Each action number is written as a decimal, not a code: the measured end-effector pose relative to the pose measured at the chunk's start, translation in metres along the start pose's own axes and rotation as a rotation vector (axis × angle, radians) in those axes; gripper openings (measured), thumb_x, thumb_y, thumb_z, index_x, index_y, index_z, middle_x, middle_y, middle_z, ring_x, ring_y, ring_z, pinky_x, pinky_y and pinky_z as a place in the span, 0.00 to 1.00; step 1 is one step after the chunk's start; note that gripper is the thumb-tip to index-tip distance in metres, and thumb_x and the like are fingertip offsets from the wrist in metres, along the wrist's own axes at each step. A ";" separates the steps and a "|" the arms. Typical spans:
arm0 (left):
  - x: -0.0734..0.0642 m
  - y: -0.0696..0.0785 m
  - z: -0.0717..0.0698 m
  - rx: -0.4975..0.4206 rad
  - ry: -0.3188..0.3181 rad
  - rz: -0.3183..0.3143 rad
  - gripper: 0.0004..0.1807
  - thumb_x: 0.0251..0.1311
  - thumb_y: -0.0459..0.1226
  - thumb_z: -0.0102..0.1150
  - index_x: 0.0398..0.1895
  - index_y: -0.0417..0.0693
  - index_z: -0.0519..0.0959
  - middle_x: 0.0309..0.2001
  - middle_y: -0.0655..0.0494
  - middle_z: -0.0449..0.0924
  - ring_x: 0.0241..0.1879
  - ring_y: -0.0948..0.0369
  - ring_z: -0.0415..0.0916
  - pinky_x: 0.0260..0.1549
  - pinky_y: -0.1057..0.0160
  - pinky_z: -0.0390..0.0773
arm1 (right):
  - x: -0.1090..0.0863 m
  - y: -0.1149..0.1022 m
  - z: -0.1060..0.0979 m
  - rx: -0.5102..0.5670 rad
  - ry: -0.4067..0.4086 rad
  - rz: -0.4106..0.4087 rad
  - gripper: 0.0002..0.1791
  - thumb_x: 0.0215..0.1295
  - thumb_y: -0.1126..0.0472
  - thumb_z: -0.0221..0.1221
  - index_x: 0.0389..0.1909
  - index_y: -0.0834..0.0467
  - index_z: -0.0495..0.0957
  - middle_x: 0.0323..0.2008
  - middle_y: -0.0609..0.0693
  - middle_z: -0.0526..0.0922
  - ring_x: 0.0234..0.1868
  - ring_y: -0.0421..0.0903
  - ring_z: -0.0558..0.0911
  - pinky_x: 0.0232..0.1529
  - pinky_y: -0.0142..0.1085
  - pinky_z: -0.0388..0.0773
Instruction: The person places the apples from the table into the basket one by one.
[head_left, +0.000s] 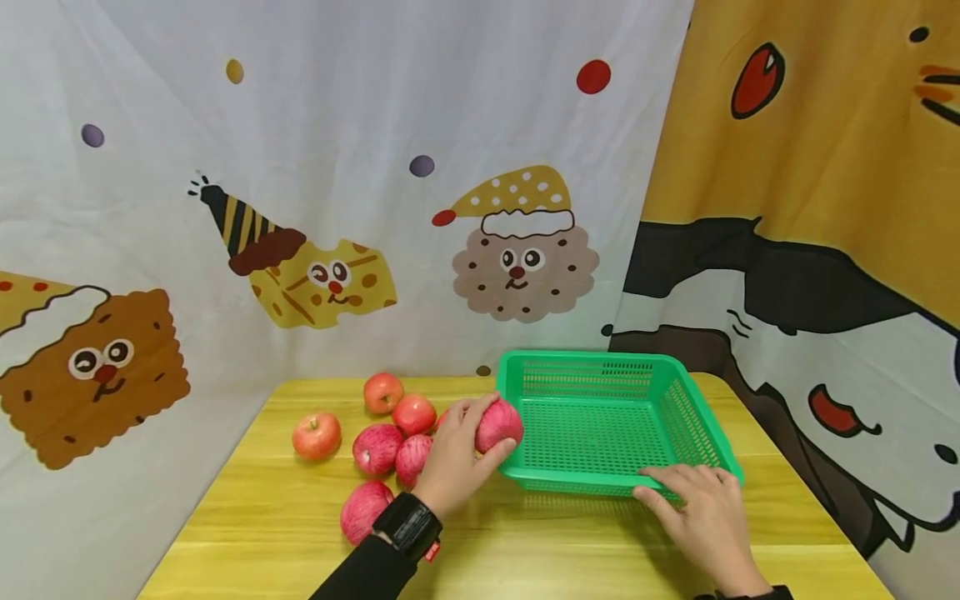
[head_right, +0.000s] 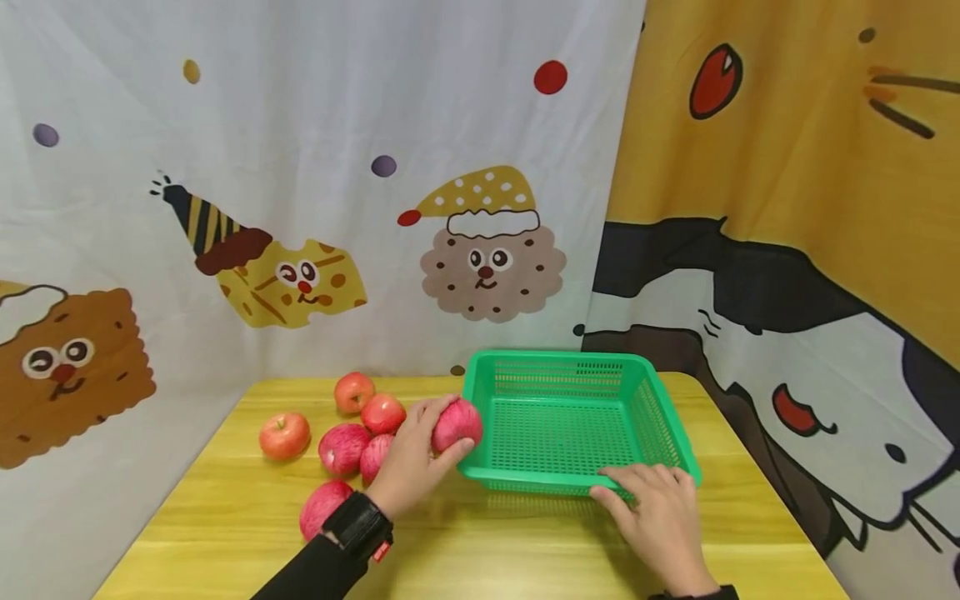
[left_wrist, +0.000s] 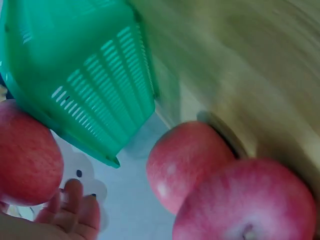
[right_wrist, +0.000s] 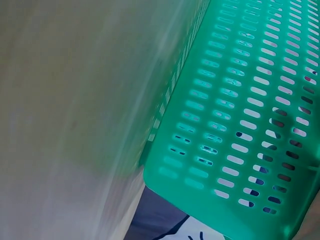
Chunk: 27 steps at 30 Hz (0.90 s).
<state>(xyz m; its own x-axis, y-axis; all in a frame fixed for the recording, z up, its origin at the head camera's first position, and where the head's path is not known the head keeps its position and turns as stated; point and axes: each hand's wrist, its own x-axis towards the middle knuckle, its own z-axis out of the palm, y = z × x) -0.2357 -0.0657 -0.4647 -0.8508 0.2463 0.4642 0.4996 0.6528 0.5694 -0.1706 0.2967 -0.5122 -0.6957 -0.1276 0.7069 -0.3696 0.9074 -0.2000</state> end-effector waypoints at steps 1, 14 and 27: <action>0.003 0.000 0.002 -0.018 0.000 -0.022 0.38 0.69 0.58 0.68 0.78 0.63 0.69 0.65 0.48 0.75 0.61 0.51 0.76 0.53 0.48 0.86 | 0.000 0.000 0.000 0.002 -0.001 0.000 0.20 0.48 0.49 0.81 0.43 0.46 0.92 0.38 0.46 0.92 0.38 0.51 0.82 0.50 0.52 0.63; 0.025 0.021 0.042 0.222 -0.222 0.051 0.33 0.68 0.64 0.63 0.73 0.68 0.77 0.59 0.52 0.82 0.62 0.52 0.69 0.55 0.48 0.77 | 0.001 0.001 -0.001 0.005 0.010 -0.010 0.21 0.45 0.50 0.82 0.44 0.46 0.92 0.38 0.47 0.92 0.37 0.50 0.81 0.50 0.51 0.62; 0.025 0.024 0.046 0.330 -0.268 0.049 0.23 0.78 0.60 0.51 0.67 0.68 0.83 0.59 0.52 0.86 0.74 0.41 0.64 0.69 0.35 0.69 | 0.001 0.000 0.000 0.020 0.022 -0.016 0.22 0.43 0.53 0.82 0.43 0.47 0.92 0.37 0.47 0.92 0.36 0.49 0.80 0.49 0.50 0.62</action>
<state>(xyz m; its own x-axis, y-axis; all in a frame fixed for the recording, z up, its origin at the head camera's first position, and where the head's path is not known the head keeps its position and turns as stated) -0.2525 -0.0113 -0.4709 -0.8613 0.4318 0.2678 0.4987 0.8193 0.2828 -0.1712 0.2962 -0.5116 -0.6760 -0.1335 0.7247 -0.3930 0.8972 -0.2013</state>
